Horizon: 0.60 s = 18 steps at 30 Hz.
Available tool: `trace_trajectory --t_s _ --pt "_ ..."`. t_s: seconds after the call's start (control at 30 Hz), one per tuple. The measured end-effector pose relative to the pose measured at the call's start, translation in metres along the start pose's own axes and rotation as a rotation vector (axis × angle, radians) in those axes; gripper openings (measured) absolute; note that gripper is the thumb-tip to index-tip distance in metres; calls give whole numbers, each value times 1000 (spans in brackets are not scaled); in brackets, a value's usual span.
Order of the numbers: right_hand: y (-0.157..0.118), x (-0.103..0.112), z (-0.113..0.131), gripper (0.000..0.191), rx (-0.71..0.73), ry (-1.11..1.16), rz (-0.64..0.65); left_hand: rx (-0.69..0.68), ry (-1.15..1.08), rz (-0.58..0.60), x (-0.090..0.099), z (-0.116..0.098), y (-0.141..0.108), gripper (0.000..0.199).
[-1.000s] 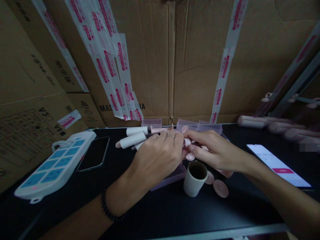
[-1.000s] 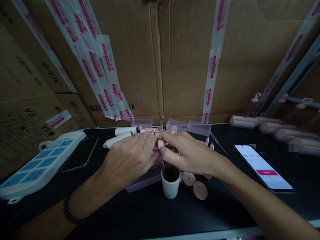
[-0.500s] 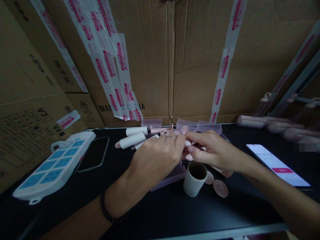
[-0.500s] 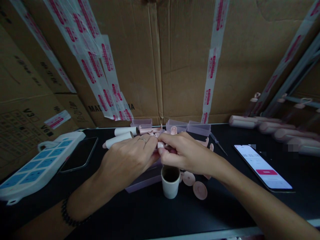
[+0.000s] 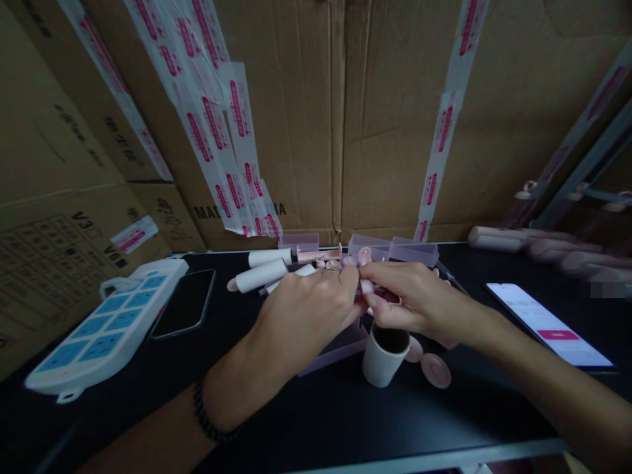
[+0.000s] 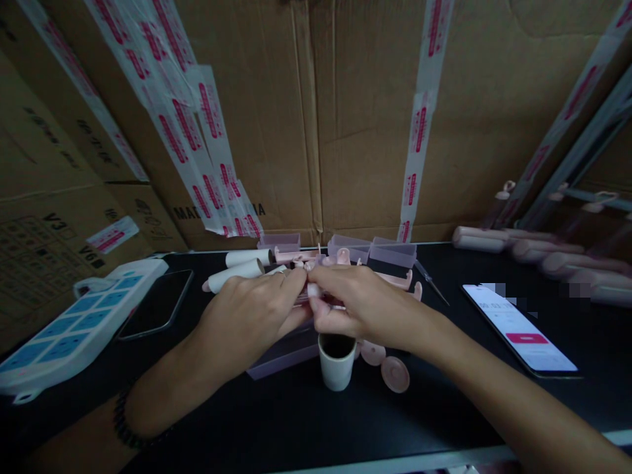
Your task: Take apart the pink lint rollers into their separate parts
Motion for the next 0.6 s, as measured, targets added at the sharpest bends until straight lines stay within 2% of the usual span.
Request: trace_trajectory --t_s 0.17,0.37,0.47,0.6 --pt "-1 -3 3 10 78 -67 19 60 -60 95 -6 5 1 27" --pt "-1 -8 2 10 87 -176 85 80 -286 152 -17 15 1 25" --pt "-1 -6 -2 12 25 -175 92 65 -226 71 -13 13 0 18" --pt "1 1 -3 9 -4 -66 97 -17 30 -191 6 -2 -4 8"
Point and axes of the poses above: each hand's wrist, its own y-axis towards the middle knuckle, its own x-axis out of the back of the hand, z = x × y, the point moved 7 cm from there along y, towards the middle knuckle, and after that the axes turned 2 degrees about x, right-handed, at the moved point
